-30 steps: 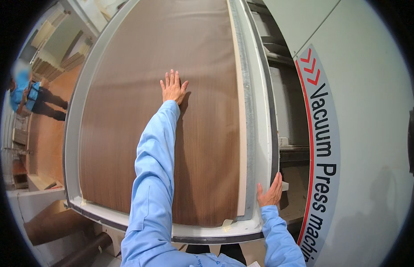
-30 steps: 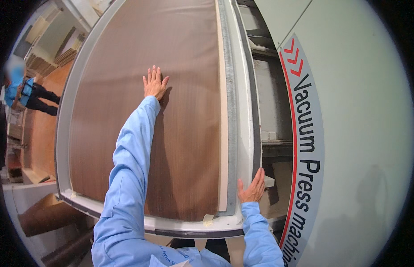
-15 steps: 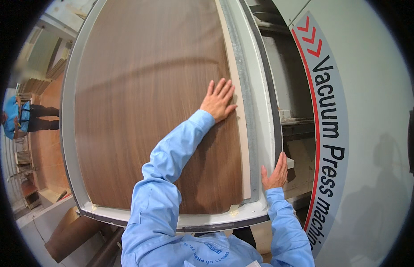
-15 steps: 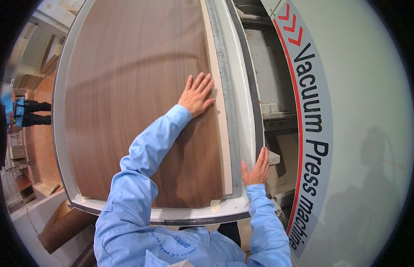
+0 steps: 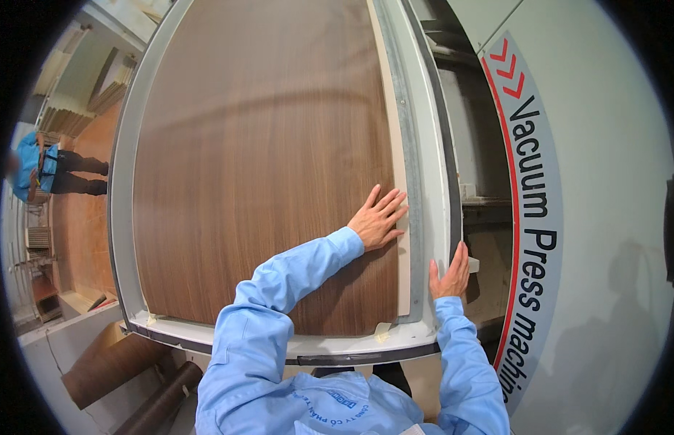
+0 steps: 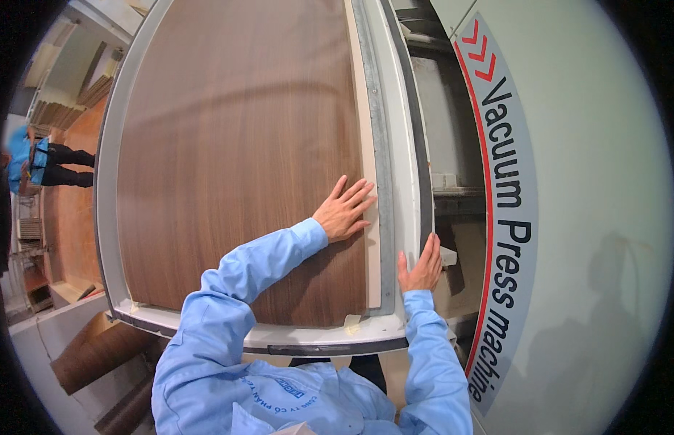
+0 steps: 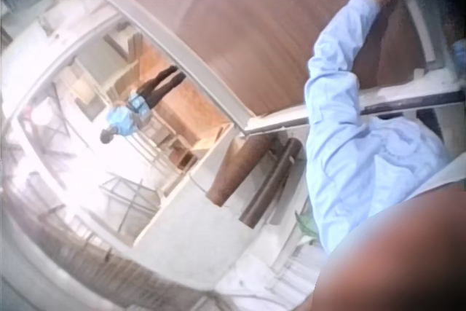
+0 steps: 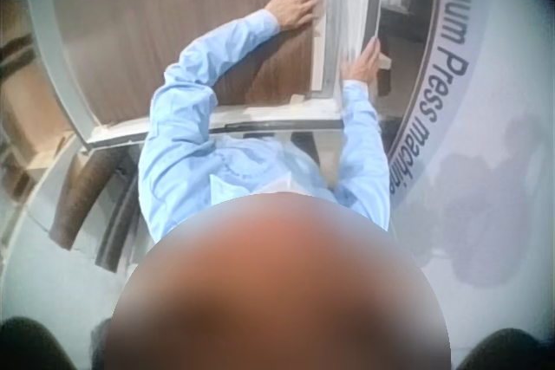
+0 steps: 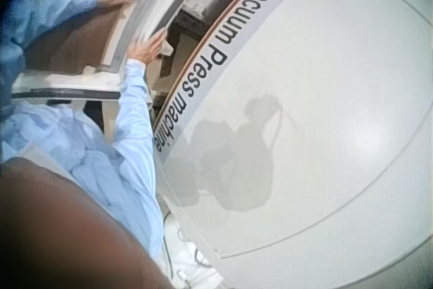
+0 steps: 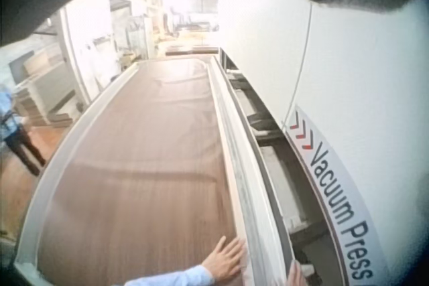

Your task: The person applies masking tape along the edges of a large wood-veneer panel placed on a vacuum press machine. They smooth the tape with their hands, then use a thin wooden stick to press the tape firmly along the edges. Another person briefly assists by measuring the panel.

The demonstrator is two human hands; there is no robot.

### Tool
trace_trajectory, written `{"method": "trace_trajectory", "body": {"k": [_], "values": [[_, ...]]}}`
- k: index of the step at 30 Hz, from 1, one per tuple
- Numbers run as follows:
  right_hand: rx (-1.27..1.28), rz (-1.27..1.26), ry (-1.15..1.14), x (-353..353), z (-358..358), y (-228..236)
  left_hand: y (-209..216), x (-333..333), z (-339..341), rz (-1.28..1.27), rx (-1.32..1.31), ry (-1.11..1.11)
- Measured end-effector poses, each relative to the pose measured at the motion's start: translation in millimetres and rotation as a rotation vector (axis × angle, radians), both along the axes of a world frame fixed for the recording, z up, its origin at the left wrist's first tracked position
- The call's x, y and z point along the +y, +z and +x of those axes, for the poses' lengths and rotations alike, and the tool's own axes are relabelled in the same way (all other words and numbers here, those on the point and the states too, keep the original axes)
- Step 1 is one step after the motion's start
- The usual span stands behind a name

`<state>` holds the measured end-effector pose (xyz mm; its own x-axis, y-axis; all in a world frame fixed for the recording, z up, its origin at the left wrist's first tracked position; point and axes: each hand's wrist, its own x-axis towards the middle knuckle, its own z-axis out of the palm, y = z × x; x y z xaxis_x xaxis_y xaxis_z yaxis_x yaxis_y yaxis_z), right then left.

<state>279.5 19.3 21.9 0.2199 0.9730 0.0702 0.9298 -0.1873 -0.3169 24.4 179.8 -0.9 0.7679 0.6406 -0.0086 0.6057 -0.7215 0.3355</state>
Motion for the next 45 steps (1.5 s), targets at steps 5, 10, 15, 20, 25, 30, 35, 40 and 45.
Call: {"method": "trace_trajectory", "body": {"k": [5,10,15,20,25,30,35,40,45], "values": [[-0.003,0.008,-0.011,1,2,-3,23,152,-24,0.312,-0.015,0.425],[0.004,0.022,-0.001,1,3,-1,-4,255,-27,0.113,0.173,0.503],[0.023,0.015,-0.02,2,2,3,-19,256,-16,0.248,0.319,0.406],[0.023,0.011,-0.028,6,0,7,-21,269,-26,0.195,0.238,0.304],[0.054,-0.013,-0.03,6,0,8,-17,294,-80,0.389,-0.043,0.806],[0.043,-0.028,-0.018,4,0,6,-33,273,-81,0.243,0.128,0.699],[0.023,-0.024,-0.015,6,-3,7,-35,217,-34,0.302,0.035,0.484],[0.025,0.002,-0.001,6,-3,6,-13,193,-43,0.192,-0.114,0.257],[0.04,-0.038,0.0,3,0,4,-14,156,-63,0.276,0.014,0.367]]}}
